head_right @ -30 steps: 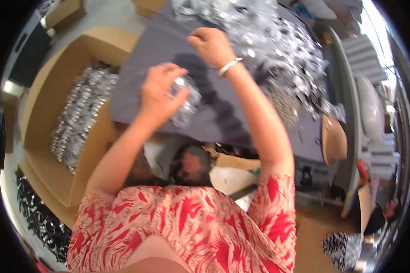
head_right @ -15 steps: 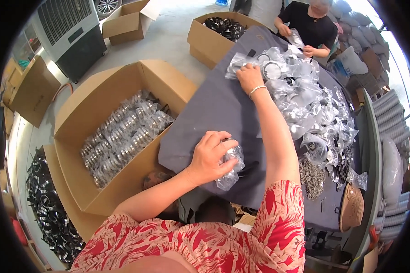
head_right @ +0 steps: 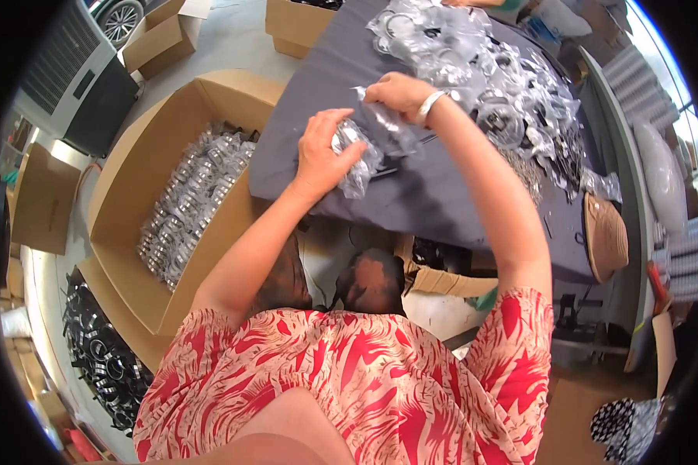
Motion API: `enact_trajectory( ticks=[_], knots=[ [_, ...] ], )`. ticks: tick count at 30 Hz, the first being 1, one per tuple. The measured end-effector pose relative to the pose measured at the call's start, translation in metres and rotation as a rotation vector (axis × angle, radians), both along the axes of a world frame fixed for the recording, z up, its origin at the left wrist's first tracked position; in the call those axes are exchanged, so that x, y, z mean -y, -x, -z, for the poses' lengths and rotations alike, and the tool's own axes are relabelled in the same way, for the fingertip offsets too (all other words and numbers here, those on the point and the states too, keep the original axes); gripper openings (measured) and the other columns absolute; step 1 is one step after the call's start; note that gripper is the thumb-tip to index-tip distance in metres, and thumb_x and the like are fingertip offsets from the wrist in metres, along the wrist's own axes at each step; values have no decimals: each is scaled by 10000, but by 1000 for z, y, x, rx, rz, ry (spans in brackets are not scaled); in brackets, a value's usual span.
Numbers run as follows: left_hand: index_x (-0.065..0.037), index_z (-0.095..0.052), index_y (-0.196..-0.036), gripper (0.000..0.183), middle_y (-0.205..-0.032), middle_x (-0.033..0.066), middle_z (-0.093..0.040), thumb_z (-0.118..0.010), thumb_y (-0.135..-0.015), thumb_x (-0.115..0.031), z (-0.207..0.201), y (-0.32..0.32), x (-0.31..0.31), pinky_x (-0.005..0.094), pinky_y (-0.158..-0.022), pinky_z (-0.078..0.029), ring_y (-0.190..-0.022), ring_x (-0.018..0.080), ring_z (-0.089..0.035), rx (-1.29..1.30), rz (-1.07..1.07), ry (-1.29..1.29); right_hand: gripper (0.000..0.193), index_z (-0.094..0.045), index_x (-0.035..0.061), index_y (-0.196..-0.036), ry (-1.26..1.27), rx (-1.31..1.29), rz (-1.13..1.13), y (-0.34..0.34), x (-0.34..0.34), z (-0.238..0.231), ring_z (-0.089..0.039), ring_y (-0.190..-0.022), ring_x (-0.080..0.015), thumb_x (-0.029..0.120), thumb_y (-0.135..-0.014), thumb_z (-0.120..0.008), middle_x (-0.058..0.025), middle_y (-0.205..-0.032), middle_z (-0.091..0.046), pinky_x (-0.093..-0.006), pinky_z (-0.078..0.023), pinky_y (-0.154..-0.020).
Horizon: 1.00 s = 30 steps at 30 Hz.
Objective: The person packs small metal clamps and small fasteners into plastic bags by hand, then places the filled bags into a large cardboard box.
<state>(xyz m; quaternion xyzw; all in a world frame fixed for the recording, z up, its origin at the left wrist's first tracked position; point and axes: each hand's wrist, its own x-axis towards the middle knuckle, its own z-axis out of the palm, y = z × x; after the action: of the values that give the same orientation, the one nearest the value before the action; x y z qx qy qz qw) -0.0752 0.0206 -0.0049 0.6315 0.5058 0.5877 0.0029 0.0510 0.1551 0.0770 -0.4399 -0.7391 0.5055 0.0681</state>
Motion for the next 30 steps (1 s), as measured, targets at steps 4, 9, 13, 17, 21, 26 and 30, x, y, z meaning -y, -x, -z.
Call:
enact_trajectory(
  ticks=[4,9,13,17,21,26,30],
  knots=[
    [-79,-583,-1058,472,-1071,120,-534,-699,-610,-172,-1,-5,2,371,-819,-442,-964,299,-519,55,21,54,281,-593,-3,-985,125,-285,59,1,45,30,-479,-682,-70,207,-801,-560,-9,-825,-568,-215,-394,-561],
    [-127,-634,-1010,420,-1040,108,-564,-706,-600,-177,0,-4,4,361,-795,-452,-924,269,-542,149,30,136,199,-582,-18,-883,39,-518,184,7,69,60,-470,-635,-83,158,-829,-506,-7,-713,-533,-247,-389,-534],
    [-123,-657,-957,342,-936,54,-600,-697,-622,-176,-6,-4,10,333,-772,-458,-880,243,-549,133,59,151,226,-614,-47,-896,-14,-458,175,-14,69,40,-531,-664,-115,141,-776,-580,-54,-782,-599,-257,-436,-584],
    [-103,-656,-961,346,-958,76,-600,-722,-621,-122,-6,-3,10,320,-782,-462,-896,225,-569,57,15,145,87,-609,47,-786,-1200,-108,270,-55,40,32,-580,-698,-307,98,-726,-575,-132,-726,-588,-389,-472,-623],
    [-116,-665,-928,317,-942,62,-592,-705,-619,-179,-1,-5,4,334,-740,-464,-859,239,-547,36,31,68,54,-561,91,-760,-1545,411,181,-92,3,36,-533,-784,-288,77,-724,-523,-98,-784,-539,-384,-445,-647],
    [-126,-664,-928,323,-936,63,-589,-711,-613,-179,-2,-3,9,336,-733,-465,-843,247,-543,13,-8,76,70,-550,111,-785,-1642,612,43,-94,-15,46,-528,-809,-258,93,-720,-531,-79,-811,-536,-370,-420,-664],
    [-140,-661,-927,322,-933,58,-580,-707,-612,-190,0,-5,3,337,-729,-465,-844,246,-540,6,3,65,133,-548,115,-836,-1651,622,-54,-81,-32,30,-517,-844,-252,83,-707,-552,-64,-848,-525,-368,-396,-685]
  ],
)
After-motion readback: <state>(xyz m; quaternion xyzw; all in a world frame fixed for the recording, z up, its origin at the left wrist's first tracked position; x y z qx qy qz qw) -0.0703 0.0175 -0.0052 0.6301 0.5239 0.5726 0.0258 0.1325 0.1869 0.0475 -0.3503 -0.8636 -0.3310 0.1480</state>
